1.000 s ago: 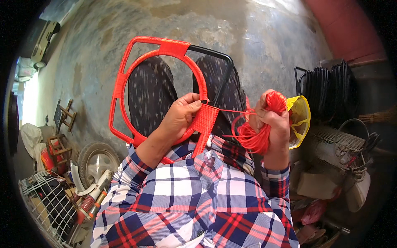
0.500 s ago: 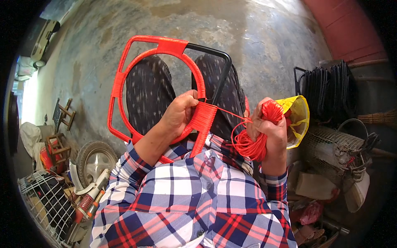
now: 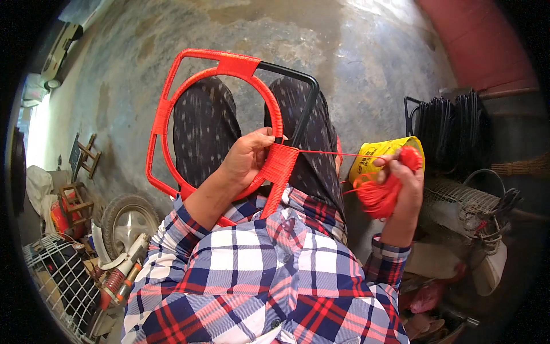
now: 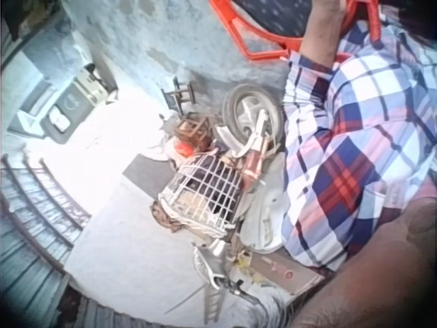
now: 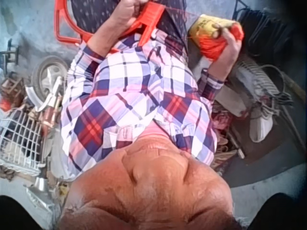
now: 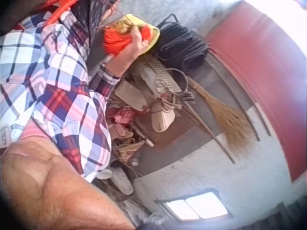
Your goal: Weaving a red cord around a furniture frame.
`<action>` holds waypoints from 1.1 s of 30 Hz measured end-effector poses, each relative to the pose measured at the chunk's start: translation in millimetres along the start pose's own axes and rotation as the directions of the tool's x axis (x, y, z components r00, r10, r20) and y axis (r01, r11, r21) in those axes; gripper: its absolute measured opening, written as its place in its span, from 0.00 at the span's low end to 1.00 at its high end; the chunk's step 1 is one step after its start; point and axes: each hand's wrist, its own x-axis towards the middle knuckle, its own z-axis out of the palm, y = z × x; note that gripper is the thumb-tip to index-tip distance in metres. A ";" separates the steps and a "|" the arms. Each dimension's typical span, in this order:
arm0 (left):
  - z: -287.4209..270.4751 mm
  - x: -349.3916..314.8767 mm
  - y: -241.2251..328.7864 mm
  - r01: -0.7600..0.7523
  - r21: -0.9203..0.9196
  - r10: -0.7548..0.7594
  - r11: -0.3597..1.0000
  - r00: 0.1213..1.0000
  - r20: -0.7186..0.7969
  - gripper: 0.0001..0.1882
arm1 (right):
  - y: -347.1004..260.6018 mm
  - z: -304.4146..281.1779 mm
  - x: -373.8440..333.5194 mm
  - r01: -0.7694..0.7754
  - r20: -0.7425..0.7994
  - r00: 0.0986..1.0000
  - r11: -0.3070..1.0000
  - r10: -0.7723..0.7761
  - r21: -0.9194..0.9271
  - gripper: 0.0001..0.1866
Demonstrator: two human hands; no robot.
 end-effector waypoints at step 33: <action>19.6 -8.6 3.4 -0.083 -0.097 0.095 0.992 0.988 0.125 0.32 | 23.8 87.4 11.8 0.463 0.588 0.760 0.405 0.276 -0.788 0.37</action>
